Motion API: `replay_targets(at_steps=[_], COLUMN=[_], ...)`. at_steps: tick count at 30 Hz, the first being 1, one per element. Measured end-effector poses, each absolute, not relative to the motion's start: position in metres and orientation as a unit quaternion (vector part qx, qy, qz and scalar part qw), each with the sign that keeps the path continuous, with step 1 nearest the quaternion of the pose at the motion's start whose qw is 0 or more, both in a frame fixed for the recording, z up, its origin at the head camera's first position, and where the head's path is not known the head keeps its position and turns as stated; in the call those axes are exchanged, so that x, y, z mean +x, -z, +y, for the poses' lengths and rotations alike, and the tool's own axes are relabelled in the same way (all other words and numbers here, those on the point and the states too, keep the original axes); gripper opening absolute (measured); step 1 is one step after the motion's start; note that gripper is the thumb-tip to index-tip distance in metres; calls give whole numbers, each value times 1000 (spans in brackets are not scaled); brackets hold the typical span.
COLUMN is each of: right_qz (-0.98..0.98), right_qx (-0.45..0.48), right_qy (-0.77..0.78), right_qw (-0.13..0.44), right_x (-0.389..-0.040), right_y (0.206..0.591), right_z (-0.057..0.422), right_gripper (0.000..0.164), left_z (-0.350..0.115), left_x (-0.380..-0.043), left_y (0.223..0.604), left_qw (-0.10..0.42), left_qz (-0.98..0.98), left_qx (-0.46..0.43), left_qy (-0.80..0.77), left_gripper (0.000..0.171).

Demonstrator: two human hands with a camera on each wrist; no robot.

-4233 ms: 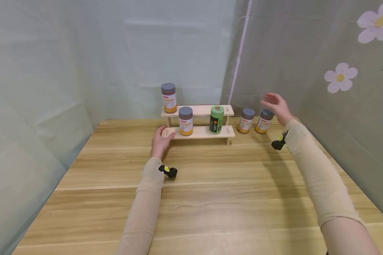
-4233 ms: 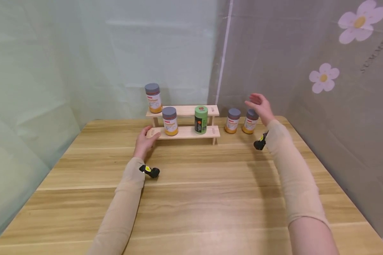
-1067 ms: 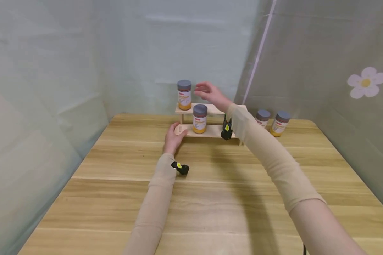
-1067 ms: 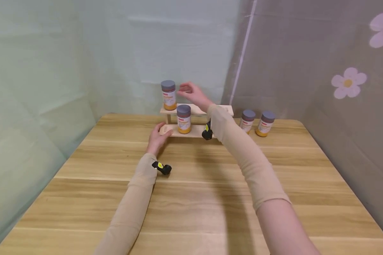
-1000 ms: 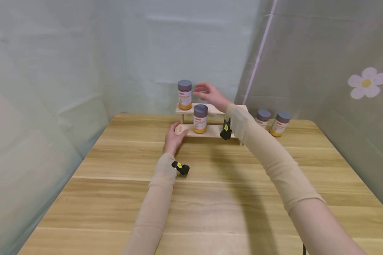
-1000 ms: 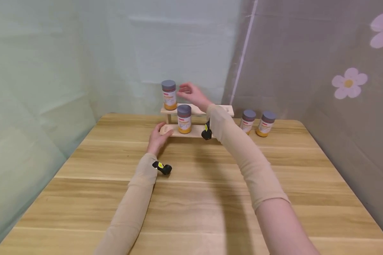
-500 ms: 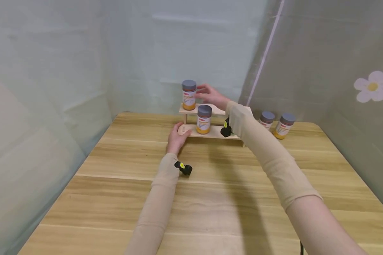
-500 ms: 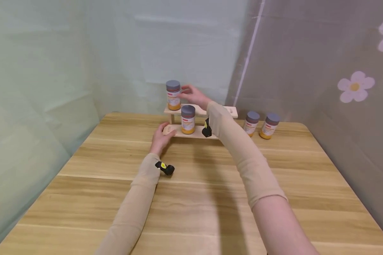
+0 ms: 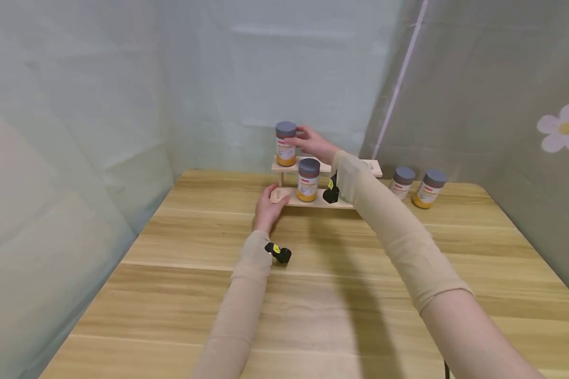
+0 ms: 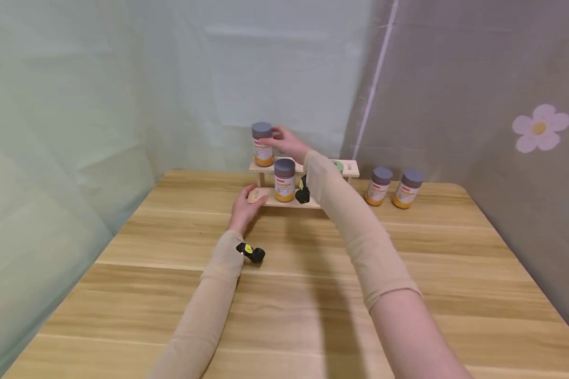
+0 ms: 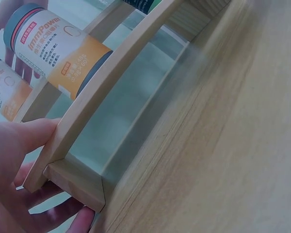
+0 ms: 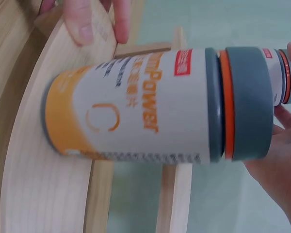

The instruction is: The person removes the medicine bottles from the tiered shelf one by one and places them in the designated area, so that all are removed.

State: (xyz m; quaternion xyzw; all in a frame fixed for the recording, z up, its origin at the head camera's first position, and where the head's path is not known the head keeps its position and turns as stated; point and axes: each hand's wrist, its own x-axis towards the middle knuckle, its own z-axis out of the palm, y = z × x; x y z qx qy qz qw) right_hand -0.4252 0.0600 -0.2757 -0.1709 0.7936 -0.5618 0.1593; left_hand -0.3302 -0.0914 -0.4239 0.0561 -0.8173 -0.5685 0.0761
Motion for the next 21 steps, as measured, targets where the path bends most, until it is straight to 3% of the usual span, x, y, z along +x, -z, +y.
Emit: replay_targets(at_steps=[21], right_qz=[776], right_qx=[-128], right_qy=[598], right_qw=[155], right_x=[-427], right_y=[275], right_z=[48], right_gripper=[78], left_z=[-90], left_x=[-331], left_y=[426], left_qw=[68], left_qz=[-818], left_qx=[54], left_qy=[568], left_gripper=[60])
